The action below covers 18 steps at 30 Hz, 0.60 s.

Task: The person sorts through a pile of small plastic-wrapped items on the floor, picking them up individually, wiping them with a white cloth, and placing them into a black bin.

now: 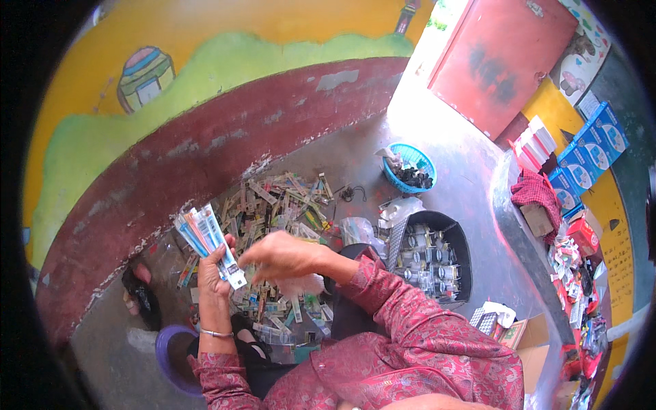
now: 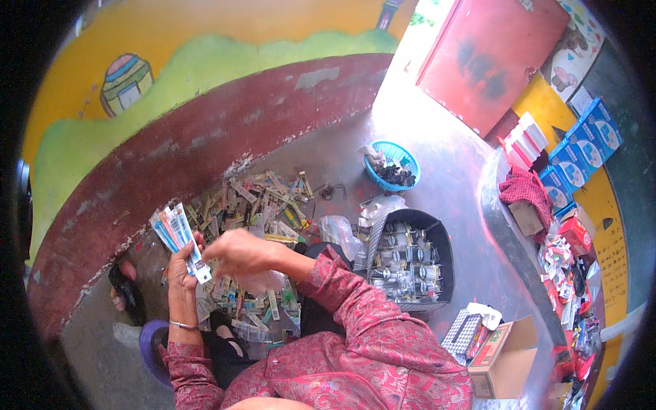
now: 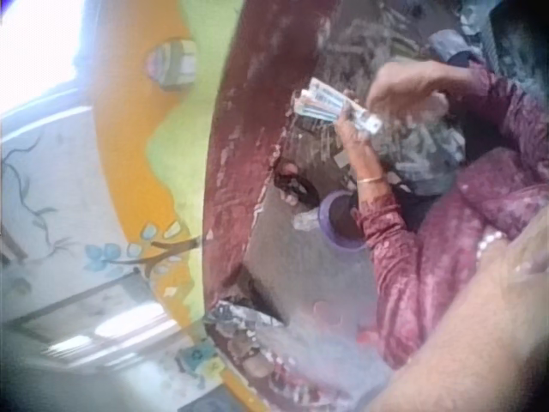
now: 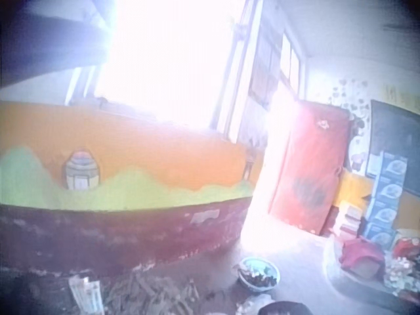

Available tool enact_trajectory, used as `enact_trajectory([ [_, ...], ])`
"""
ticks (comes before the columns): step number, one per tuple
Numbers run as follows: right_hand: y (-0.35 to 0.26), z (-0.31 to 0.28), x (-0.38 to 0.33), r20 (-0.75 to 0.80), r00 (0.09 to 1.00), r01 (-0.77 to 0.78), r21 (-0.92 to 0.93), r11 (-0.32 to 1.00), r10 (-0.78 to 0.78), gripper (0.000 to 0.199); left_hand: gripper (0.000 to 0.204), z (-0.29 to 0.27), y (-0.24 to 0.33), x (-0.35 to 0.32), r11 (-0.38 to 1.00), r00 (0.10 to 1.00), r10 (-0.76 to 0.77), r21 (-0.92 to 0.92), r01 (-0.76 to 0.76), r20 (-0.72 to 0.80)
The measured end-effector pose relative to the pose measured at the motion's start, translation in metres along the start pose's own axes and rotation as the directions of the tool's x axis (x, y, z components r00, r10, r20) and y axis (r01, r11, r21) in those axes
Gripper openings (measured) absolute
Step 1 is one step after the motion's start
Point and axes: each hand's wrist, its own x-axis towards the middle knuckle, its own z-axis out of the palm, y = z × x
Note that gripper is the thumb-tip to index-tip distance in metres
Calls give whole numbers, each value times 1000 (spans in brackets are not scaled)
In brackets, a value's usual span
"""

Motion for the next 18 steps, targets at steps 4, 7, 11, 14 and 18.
enact_trajectory([
  [4, -2, -20, 14, -810, 515, -97, 272, 957, 282, 17, 35, 21, -18, -12, 972, 996, -2, 234, -18, 84],
  [7, 4, -1, 23, -699, 660, 28, -345, 938, -276, 18, 43, 33, -43, -23, 926, 977, 86, 346, -151, 197],
  [11, 22, 18, 21, -497, 828, -3, -467, 884, -260, 21, 45, 44, -43, -25, 939, 983, 55, 326, -111, 177],
  [14, 36, 6, 26, -580, 745, -61, -551, 832, -330, 13, 46, 41, -28, -37, 886, 988, 31, 454, -96, 148],
  [18, 97, -52, 9, -673, 718, -628, -736, 254, -176, 5, 36, 59, -18, -42, 825, 956, -8, 542, -160, 294],
])
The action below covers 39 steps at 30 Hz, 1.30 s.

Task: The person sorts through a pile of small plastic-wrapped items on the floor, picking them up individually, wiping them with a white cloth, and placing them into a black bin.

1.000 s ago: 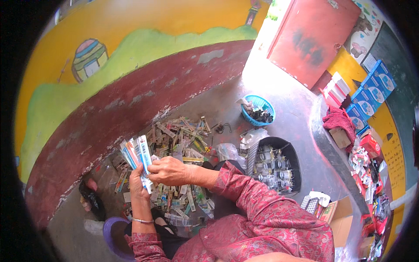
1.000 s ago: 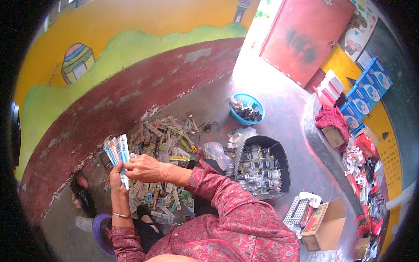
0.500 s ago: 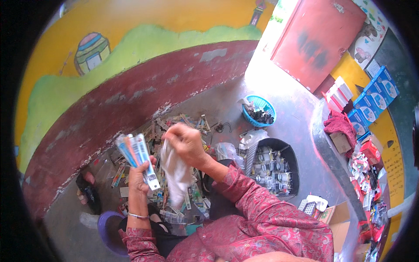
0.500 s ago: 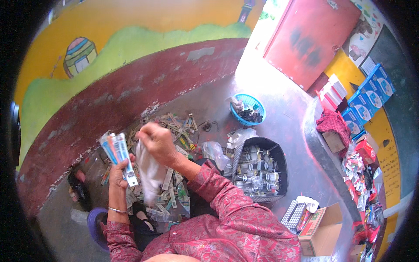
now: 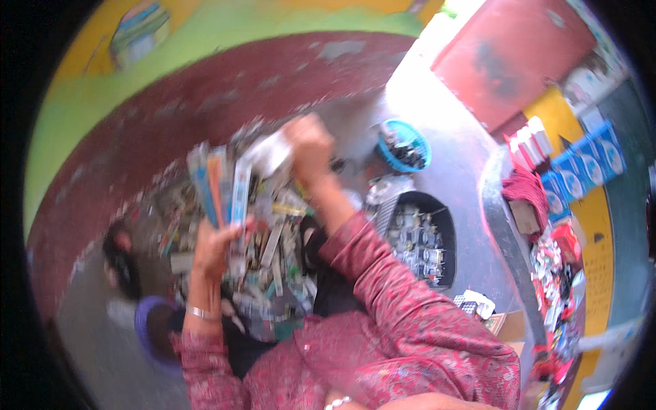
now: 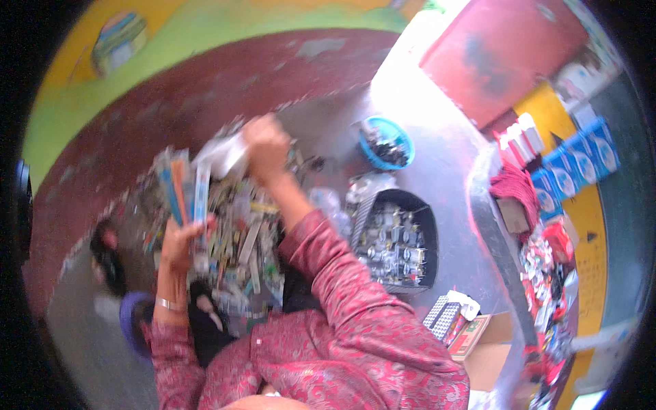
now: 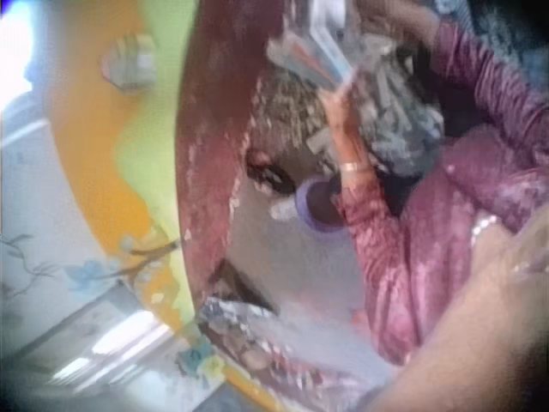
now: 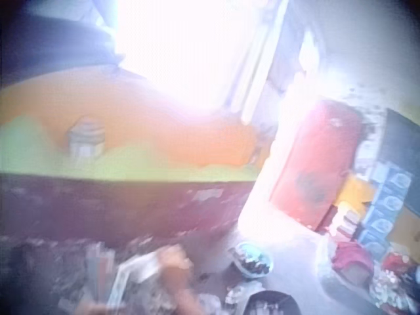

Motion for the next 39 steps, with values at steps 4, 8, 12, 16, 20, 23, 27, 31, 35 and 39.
enact_trajectory([
  [4, 5, -6, 1, 79, 964, -266, 346, 900, 254, 17, 33, -25, -5, 2, 938, 997, -64, -344, 44, -47],
  [8, -44, -46, 0, 274, 948, -295, 565, 771, 161, 13, 32, -31, -15, 6, 917, 994, -96, -394, 68, -52],
  [12, -89, -60, -12, 162, 986, -72, 663, 745, -49, 14, 30, -23, -26, 13, 953, 994, -10, -303, -25, -111],
  [16, -103, -54, -22, 376, 917, -201, 723, 661, -133, 34, 27, -11, -40, 15, 983, 968, 122, -109, -148, -219],
  [20, -105, -54, -23, 402, 913, -272, 728, 629, -70, 45, 26, -8, -36, 14, 943, 926, 301, 218, -253, -228],
  [23, -100, -31, -20, 485, 874, -418, 782, 462, -29, 45, 24, -3, -21, 7, 926, 932, 338, 222, -304, -132],
  [27, -75, -24, -20, 655, 753, -624, 742, 244, -66, 38, 12, -5, -42, 6, 884, 925, 373, 331, -329, -77],
  [31, -63, -21, -16, 664, 741, -565, 697, 442, -99, 34, 12, -3, -64, 37, 598, 829, 546, 638, -486, 120],
  [35, -47, -8, -13, 801, 592, -802, 596, 35, -87, 14, 14, -2, -60, 43, 894, 914, 403, 195, -403, 43],
  [39, -42, 0, -13, 808, 560, -828, 538, -160, -183, 17, 14, -5, -35, 20, 915, 985, 164, -382, -132, 51],
])
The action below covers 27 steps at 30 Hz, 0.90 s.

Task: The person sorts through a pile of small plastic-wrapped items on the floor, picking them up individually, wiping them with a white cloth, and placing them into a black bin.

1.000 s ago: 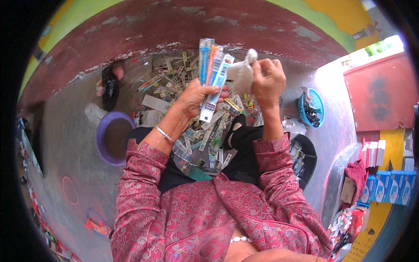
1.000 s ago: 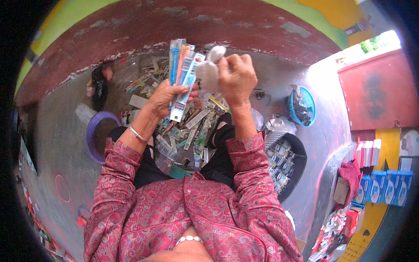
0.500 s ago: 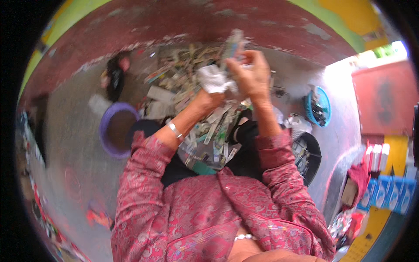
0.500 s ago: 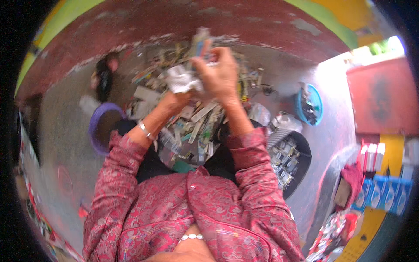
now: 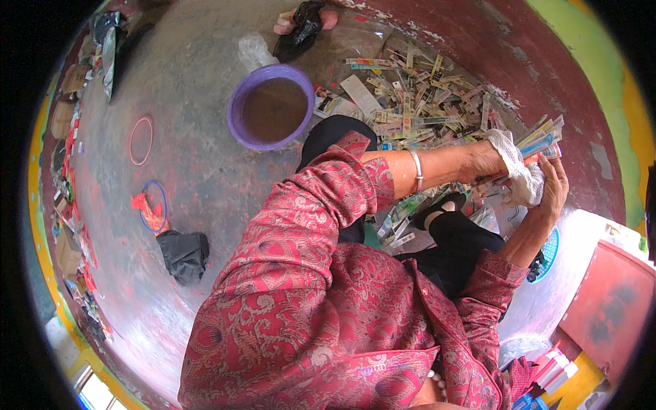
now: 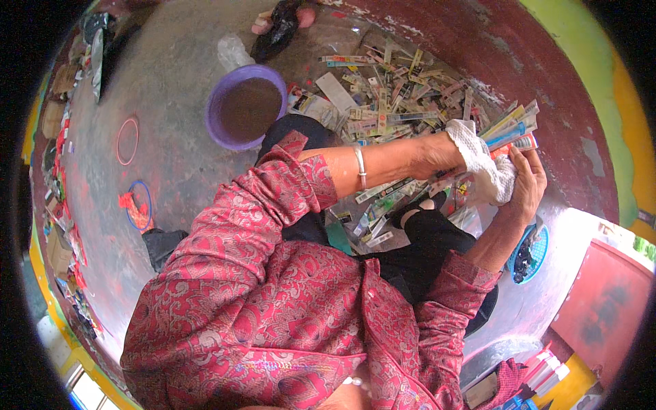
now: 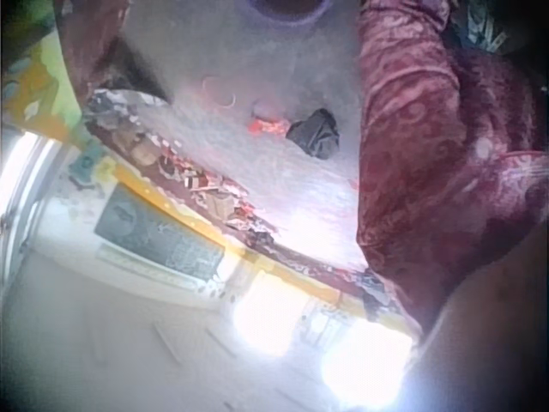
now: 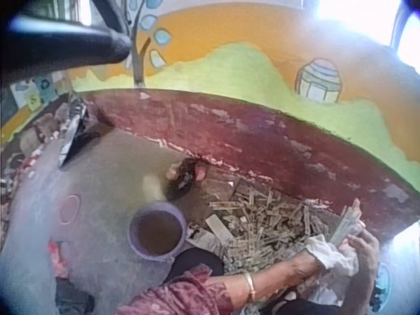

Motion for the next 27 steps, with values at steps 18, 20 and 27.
enact_trajectory([
  [18, -27, 0, -13, -457, 793, 447, -11, 894, -402, 10, 31, -4, 14, -6, 955, 950, -290, 28, 295, -117],
  [20, -21, 30, -24, -123, 770, 547, -380, 746, -627, 17, 26, -7, 12, -4, 962, 956, -257, 62, 267, -140],
  [27, 3, 48, -24, 190, 696, 540, -774, 331, -692, 20, 29, -10, 2, -20, 923, 956, -273, 249, 292, -109],
])
